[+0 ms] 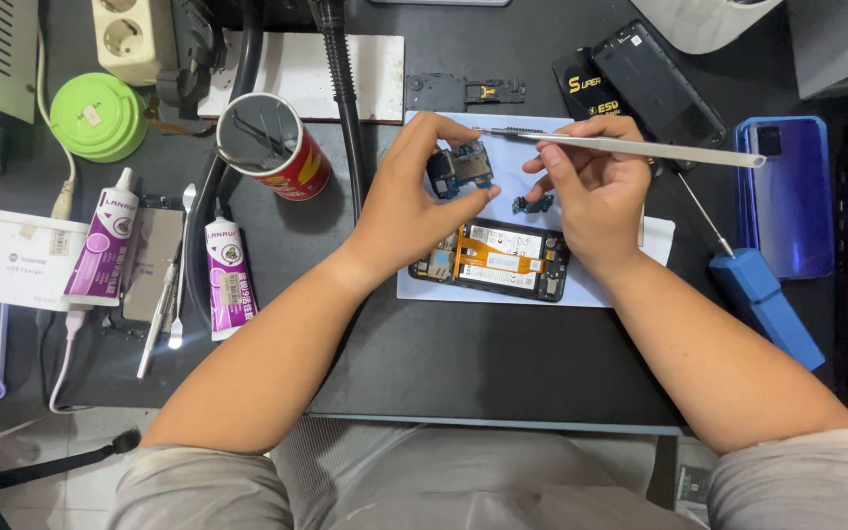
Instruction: The person disassembles a smartphone, removes the motherboard, and uses a metal spudger to carefully pry and separate small components on the board. The person handles the motherboard and phone chassis throughout the clip.
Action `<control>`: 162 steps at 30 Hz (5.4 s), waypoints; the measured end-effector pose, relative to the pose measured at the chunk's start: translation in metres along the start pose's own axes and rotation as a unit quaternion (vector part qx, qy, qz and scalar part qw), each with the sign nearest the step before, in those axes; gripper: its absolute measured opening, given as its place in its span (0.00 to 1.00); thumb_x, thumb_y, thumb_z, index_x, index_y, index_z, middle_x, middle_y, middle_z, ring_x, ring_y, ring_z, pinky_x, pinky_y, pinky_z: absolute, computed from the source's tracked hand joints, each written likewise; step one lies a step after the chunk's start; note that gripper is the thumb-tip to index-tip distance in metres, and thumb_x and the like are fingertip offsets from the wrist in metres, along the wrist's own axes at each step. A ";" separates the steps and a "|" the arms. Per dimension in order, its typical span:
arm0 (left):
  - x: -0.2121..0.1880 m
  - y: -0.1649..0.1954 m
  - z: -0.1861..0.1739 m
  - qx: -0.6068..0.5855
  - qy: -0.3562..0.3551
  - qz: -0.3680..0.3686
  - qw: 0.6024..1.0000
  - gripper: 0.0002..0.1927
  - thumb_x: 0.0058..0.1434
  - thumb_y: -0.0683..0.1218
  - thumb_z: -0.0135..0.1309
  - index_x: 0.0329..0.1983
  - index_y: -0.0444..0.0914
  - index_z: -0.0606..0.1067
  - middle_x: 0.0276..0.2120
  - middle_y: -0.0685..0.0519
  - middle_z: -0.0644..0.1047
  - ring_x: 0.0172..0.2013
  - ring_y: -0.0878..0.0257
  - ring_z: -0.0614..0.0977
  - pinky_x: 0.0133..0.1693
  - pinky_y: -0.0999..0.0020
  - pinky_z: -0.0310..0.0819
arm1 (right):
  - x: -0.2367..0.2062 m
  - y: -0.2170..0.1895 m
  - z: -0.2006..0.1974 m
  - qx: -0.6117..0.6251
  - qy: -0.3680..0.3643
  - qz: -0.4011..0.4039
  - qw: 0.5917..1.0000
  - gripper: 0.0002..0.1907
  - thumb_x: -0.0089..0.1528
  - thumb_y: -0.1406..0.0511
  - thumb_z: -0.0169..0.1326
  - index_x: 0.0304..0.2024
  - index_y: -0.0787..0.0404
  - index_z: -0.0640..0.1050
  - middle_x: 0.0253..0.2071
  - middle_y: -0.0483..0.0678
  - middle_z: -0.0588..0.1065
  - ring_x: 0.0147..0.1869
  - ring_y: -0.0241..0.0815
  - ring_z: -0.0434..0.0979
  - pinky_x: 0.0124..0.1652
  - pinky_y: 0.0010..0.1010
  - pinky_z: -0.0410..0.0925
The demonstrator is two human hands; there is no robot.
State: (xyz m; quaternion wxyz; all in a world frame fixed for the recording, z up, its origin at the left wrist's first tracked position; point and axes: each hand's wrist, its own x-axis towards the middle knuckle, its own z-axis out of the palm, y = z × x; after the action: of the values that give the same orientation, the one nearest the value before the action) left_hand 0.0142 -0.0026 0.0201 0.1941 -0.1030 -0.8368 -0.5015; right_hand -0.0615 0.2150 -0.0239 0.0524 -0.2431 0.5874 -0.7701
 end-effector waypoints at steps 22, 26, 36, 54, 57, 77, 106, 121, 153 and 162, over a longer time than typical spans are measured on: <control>0.001 0.002 0.001 -0.031 -0.031 -0.042 0.998 0.24 0.56 0.44 0.71 0.51 0.38 0.71 0.31 0.51 0.76 0.33 0.63 0.82 0.35 0.69 0.75 | -0.001 -0.005 0.004 0.004 -0.098 -0.011 0.995 0.15 0.70 0.81 0.50 0.51 0.62 0.61 0.50 0.56 0.72 0.60 0.53 0.82 0.48 0.37 0.82; 0.004 0.003 -0.002 -0.044 -0.047 -0.038 0.997 0.23 0.58 0.43 0.68 0.52 0.38 0.71 0.32 0.51 0.78 0.34 0.63 0.84 0.36 0.69 0.77 | 0.001 -0.005 0.003 0.004 -0.099 -0.014 0.995 0.16 0.70 0.81 0.50 0.51 0.62 0.61 0.50 0.56 0.72 0.58 0.52 0.81 0.51 0.38 0.82; 0.003 0.006 -0.001 -0.047 -0.054 -0.038 0.997 0.22 0.57 0.43 0.68 0.51 0.37 0.72 0.32 0.51 0.80 0.34 0.62 0.86 0.36 0.69 0.78 | -0.002 -0.004 0.005 0.012 -0.097 -0.022 0.995 0.17 0.69 0.82 0.52 0.50 0.62 0.61 0.50 0.58 0.72 0.55 0.51 0.82 0.48 0.37 0.81; 0.002 0.004 0.000 -0.066 -0.068 -0.017 0.995 0.21 0.58 0.41 0.67 0.52 0.34 0.72 0.45 0.47 0.81 0.46 0.56 0.86 0.47 0.66 0.80 | 0.000 0.000 -0.002 0.029 -0.089 0.018 0.995 0.15 0.70 0.79 0.53 0.49 0.62 0.63 0.47 0.59 0.75 0.53 0.47 0.82 0.46 0.38 0.82; 0.002 0.005 -0.001 -0.051 -0.064 -0.012 0.997 0.19 0.58 0.41 0.66 0.50 0.35 0.73 0.41 0.48 0.82 0.43 0.56 0.86 0.45 0.66 0.79 | 0.000 0.002 -0.004 0.025 -0.091 0.017 0.995 0.15 0.70 0.78 0.53 0.48 0.62 0.62 0.47 0.59 0.76 0.53 0.48 0.83 0.45 0.37 0.82; 0.003 0.010 0.000 0.040 -0.028 0.024 0.999 0.21 0.56 0.48 0.68 0.49 0.34 0.76 0.42 0.44 0.83 0.44 0.48 0.85 0.46 0.59 0.77 | 0.000 0.004 0.000 0.036 -0.080 0.007 0.996 0.13 0.70 0.79 0.52 0.48 0.62 0.64 0.49 0.58 0.75 0.51 0.45 0.82 0.45 0.36 0.81; 0.002 0.007 -0.003 -0.016 -0.045 -0.052 0.997 0.23 0.57 0.44 0.69 0.51 0.37 0.71 0.32 0.47 0.80 0.33 0.58 0.86 0.36 0.67 0.77 | 0.003 -0.005 0.000 0.068 -0.044 0.026 0.996 0.07 0.67 0.76 0.41 0.45 0.64 0.67 0.46 0.57 0.74 0.56 0.52 0.80 0.53 0.44 0.76; 0.001 -0.002 0.005 -0.032 0.067 -0.013 0.997 0.25 0.59 0.44 0.71 0.52 0.32 0.70 0.39 0.48 0.78 0.41 0.64 0.81 0.44 0.69 0.77 | 0.033 -0.078 -0.055 -0.366 -0.101 0.010 0.925 0.09 0.64 0.74 0.42 0.44 0.68 0.74 0.37 0.55 0.77 0.36 0.50 0.74 0.39 0.42 0.67; 0.006 0.008 -0.005 0.027 0.006 0.055 0.998 0.22 0.56 0.41 0.66 0.54 0.35 0.75 0.46 0.46 0.76 0.48 0.50 0.80 0.48 0.61 0.75 | 0.011 -0.059 -0.008 -0.551 -0.228 -0.180 0.782 0.12 0.56 0.63 0.66 0.40 0.58 0.82 0.42 0.45 0.74 0.47 0.48 0.72 0.49 0.40 0.66; 0.005 0.003 -0.004 0.018 -0.025 0.051 0.998 0.23 0.55 0.41 0.68 0.53 0.37 0.75 0.47 0.47 0.80 0.50 0.51 0.83 0.52 0.63 0.77 | 0.010 -0.047 -0.011 -0.524 -0.241 -0.177 0.797 0.09 0.58 0.67 0.66 0.38 0.59 0.78 0.41 0.44 0.77 0.48 0.47 0.75 0.47 0.39 0.65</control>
State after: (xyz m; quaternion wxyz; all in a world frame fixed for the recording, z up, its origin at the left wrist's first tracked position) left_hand 0.0114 -0.0051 0.0262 0.2004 -0.1543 -0.8437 -0.4735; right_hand -0.0648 0.2354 0.0211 -0.0802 -0.5106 0.8167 -0.2566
